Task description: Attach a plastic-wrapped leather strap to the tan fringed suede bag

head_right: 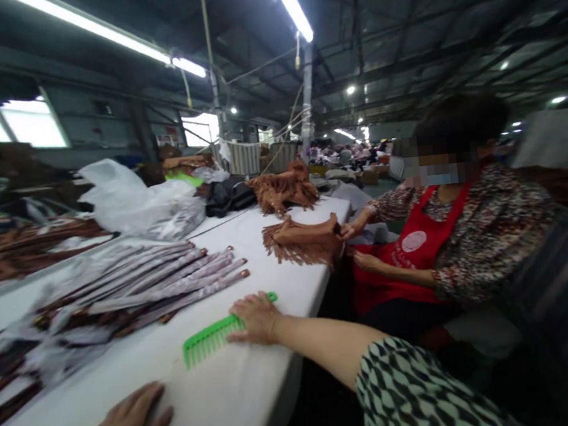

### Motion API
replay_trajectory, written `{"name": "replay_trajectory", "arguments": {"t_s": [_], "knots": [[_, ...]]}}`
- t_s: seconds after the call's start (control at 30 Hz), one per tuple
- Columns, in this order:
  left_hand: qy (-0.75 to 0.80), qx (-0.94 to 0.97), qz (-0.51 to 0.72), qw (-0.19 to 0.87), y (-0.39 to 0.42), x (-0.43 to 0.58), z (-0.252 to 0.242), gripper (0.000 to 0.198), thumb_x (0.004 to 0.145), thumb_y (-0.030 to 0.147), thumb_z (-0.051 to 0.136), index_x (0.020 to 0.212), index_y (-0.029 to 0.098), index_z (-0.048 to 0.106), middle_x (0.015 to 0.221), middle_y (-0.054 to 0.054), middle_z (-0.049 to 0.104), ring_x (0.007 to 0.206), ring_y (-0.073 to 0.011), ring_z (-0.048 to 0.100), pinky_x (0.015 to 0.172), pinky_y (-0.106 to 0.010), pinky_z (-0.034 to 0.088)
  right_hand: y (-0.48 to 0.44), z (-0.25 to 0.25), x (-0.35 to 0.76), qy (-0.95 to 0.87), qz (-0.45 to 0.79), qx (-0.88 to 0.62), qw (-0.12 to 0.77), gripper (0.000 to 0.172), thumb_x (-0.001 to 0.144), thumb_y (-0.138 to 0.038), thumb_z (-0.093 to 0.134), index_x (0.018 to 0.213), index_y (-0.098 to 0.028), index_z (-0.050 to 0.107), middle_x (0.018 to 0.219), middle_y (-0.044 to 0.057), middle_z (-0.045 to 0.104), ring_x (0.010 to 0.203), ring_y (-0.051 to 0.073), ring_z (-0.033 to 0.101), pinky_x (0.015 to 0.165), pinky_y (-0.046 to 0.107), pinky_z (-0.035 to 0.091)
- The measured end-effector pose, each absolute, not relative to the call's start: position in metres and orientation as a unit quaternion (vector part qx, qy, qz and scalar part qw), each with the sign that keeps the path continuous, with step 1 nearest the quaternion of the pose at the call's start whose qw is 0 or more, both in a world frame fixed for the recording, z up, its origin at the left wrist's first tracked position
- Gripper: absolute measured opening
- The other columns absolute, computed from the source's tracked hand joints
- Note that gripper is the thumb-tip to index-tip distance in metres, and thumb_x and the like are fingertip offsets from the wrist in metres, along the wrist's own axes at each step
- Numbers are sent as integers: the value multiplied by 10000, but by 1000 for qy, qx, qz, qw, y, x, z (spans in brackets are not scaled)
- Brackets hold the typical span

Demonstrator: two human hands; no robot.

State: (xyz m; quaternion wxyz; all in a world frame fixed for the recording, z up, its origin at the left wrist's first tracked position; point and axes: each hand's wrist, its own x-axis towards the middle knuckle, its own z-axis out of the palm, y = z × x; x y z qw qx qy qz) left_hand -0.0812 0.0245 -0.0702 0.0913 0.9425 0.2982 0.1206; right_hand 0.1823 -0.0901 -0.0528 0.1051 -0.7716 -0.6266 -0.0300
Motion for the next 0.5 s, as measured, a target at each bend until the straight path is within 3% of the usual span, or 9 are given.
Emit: {"name": "replay_trajectory", "arguments": {"t_s": [0.17,0.5], "knots": [[303,941,124,82,22,-78,-62,397,858,341,334,1091,138,585,1144,-94,584,1063,-240,505,922,-389,378,-83,-57,183,-601,-28,-790,115,596,824,-626,376,1239,-207,457,1308,74,445,1175,256,360,1005,475,178],[312,935,132,103,21,-82,-54,340,859,290,350,1050,134,584,1085,-101,587,1011,-233,504,879,-370,380,-86,-54,174,-649,1,-754,98,629,818,-529,456,1298,-125,412,1351,109,402,1236,234,326,1046,380,186]]}}
